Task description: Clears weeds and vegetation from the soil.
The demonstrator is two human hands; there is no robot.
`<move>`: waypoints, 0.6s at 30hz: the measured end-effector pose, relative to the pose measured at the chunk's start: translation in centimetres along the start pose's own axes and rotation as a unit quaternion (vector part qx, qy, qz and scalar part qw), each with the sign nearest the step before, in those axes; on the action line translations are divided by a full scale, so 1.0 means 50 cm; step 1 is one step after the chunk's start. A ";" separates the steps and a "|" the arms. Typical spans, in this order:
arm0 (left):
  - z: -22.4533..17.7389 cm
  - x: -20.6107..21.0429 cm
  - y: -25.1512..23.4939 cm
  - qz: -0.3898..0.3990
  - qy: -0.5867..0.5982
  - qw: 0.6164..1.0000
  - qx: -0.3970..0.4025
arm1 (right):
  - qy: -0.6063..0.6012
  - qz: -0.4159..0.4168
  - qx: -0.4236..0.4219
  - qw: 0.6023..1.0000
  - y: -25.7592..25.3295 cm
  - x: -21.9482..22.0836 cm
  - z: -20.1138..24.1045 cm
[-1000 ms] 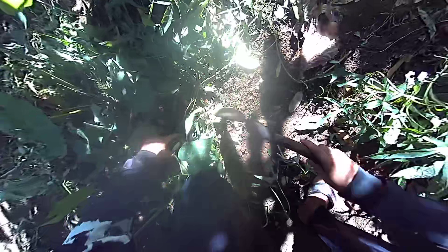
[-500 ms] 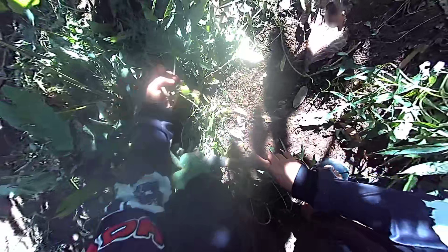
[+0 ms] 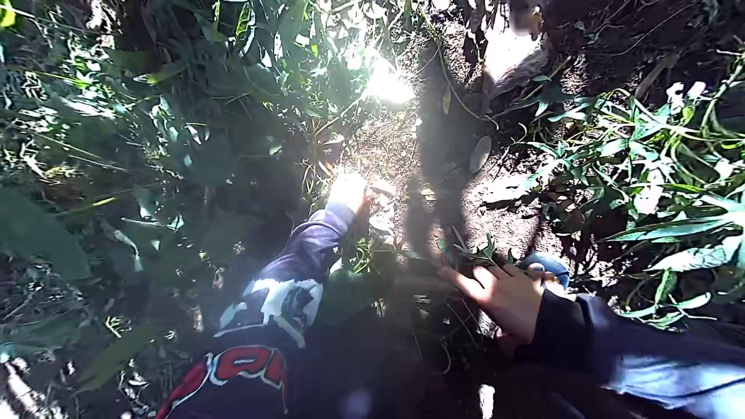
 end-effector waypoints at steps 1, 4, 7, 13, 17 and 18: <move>0.001 -0.003 0.001 0.000 0.007 1.000 -0.006 | 0.031 -0.032 -0.009 0.999 0.014 0.004 -0.012; -0.023 -0.042 0.021 0.088 0.017 0.995 -0.052 | 0.059 -0.186 -0.063 0.979 0.049 0.011 -0.051; -0.017 -0.014 0.024 0.102 -0.003 0.995 -0.018 | 0.030 -0.186 -0.075 0.979 0.075 -0.016 -0.085; 0.020 -0.019 0.069 0.094 0.157 0.982 0.051 | -0.032 -0.179 -0.086 0.980 0.146 -0.049 -0.137; 0.073 -0.036 0.109 0.059 0.288 0.952 0.080 | -0.108 -0.177 -0.044 0.977 0.174 -0.036 -0.176; 0.081 -0.044 0.121 0.037 0.321 0.942 0.091 | -0.119 -0.187 -0.025 0.975 0.179 -0.032 -0.185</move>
Point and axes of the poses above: each hand's wrist, its own y-axis away from the middle knuckle, its own x-axis out of the palm, z = x × y, the point moved 4 cm from there along -y, towards the middle knuckle, and after that the axes turned 1 degree about z, right-handed, at the moved point
